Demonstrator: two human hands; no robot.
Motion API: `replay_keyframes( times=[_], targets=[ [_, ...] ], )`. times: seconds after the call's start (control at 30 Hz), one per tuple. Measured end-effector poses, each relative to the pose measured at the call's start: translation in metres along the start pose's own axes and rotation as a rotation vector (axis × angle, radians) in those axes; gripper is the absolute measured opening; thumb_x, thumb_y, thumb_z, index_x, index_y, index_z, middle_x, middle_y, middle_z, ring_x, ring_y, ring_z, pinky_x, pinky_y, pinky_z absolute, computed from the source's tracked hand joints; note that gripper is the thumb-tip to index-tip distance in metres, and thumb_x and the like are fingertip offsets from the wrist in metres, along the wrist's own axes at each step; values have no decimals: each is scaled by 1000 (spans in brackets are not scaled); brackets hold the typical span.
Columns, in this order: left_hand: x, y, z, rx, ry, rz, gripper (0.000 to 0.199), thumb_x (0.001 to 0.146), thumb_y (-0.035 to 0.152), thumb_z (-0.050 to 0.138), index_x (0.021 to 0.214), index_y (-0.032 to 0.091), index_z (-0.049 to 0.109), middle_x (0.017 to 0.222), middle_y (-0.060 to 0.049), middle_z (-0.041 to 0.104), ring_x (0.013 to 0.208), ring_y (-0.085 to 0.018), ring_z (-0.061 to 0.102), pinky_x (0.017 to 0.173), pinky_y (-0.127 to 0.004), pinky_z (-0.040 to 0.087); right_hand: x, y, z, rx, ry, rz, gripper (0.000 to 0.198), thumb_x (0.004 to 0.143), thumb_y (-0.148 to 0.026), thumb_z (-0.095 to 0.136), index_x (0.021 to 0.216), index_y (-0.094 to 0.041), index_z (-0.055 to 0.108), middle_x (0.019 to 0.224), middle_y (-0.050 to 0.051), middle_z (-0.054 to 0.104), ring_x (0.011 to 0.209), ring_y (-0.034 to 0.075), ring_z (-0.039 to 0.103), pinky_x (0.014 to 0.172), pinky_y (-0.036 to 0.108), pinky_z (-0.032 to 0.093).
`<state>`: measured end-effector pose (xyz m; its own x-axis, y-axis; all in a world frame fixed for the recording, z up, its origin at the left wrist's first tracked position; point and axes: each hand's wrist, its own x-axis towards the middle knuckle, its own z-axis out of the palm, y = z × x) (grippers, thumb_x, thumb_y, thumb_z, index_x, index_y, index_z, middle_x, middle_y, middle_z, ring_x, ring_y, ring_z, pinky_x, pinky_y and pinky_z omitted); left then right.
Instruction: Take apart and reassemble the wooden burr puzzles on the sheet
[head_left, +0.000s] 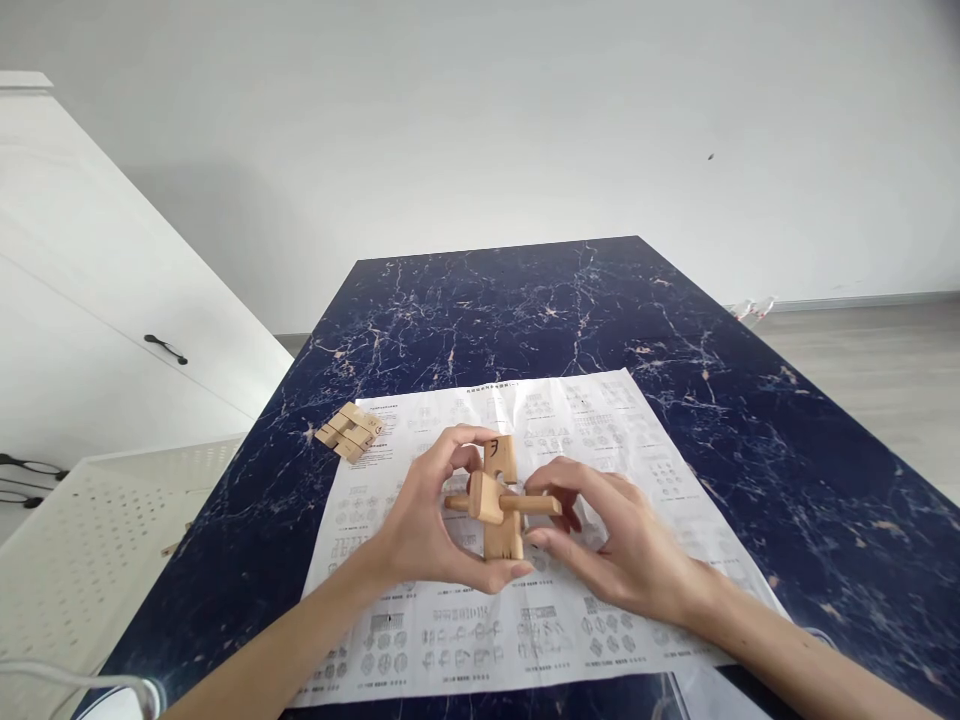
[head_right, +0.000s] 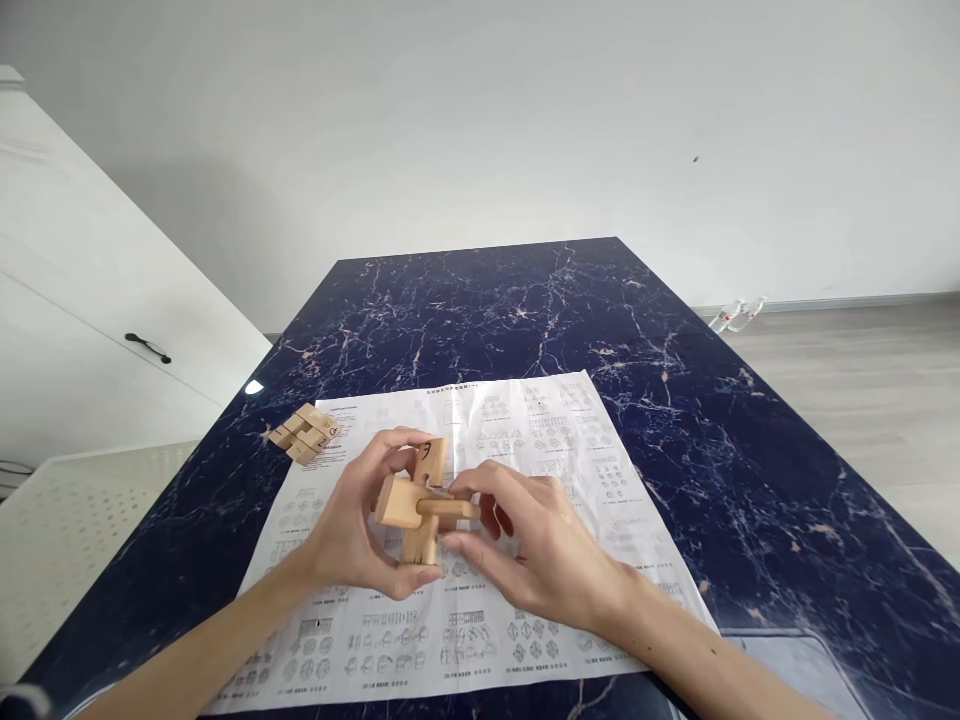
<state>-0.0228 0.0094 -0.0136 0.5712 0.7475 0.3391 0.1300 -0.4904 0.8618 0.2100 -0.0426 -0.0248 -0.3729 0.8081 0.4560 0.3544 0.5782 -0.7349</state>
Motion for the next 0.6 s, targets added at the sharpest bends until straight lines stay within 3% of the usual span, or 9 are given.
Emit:
replay_keyframes(
  times=[0.1,0.2,0.3,0.37,0.53,0.6],
  targets=[
    [0,0,-1,10,33,54,91,62,47,97,138,30,51,114,-3,59,90,-21,61,81,-39,54,1,0,3,24,-49,75,43,95,-29,74,130,-24,50,101,2,66,74,16,64,62,29,52],
    [1,2,1,41,40,99,92,59,45,97,137,30,51,110,-2,60,88,-20,59,80,-38,54,4,0,6,7,-127,81,36,96,-26,73,129,-25,56,125,8,65,84,18,67,67,32,54],
    [1,3,4,60,29,124,94,58,45,97,138,30,50,112,-2,61,86,-19,57,78,-37,53,6,1,10,-2,-142,28,4,102,-21,63,107,-22,63,104,4,69,79,17,66,65,31,50],
    [1,2,4,77,26,116,95,58,43,98,139,30,50,113,-2,60,87,-19,57,78,-37,53,6,2,11,-11,-122,19,8,104,-19,58,98,-21,63,88,1,67,72,16,63,62,30,47],
    [1,-1,-2,106,71,75,94,59,41,97,140,31,50,114,-3,59,90,-21,59,82,-39,53,3,5,7,-19,-55,85,21,105,-23,61,126,-21,65,92,2,74,70,16,66,66,30,51],
    [1,-2,-6,106,96,65,93,60,40,96,140,31,50,118,-4,59,94,-22,60,85,-40,54,4,5,4,-10,-25,112,21,105,-27,63,126,-22,66,91,2,74,72,17,66,67,30,54]
  ],
)
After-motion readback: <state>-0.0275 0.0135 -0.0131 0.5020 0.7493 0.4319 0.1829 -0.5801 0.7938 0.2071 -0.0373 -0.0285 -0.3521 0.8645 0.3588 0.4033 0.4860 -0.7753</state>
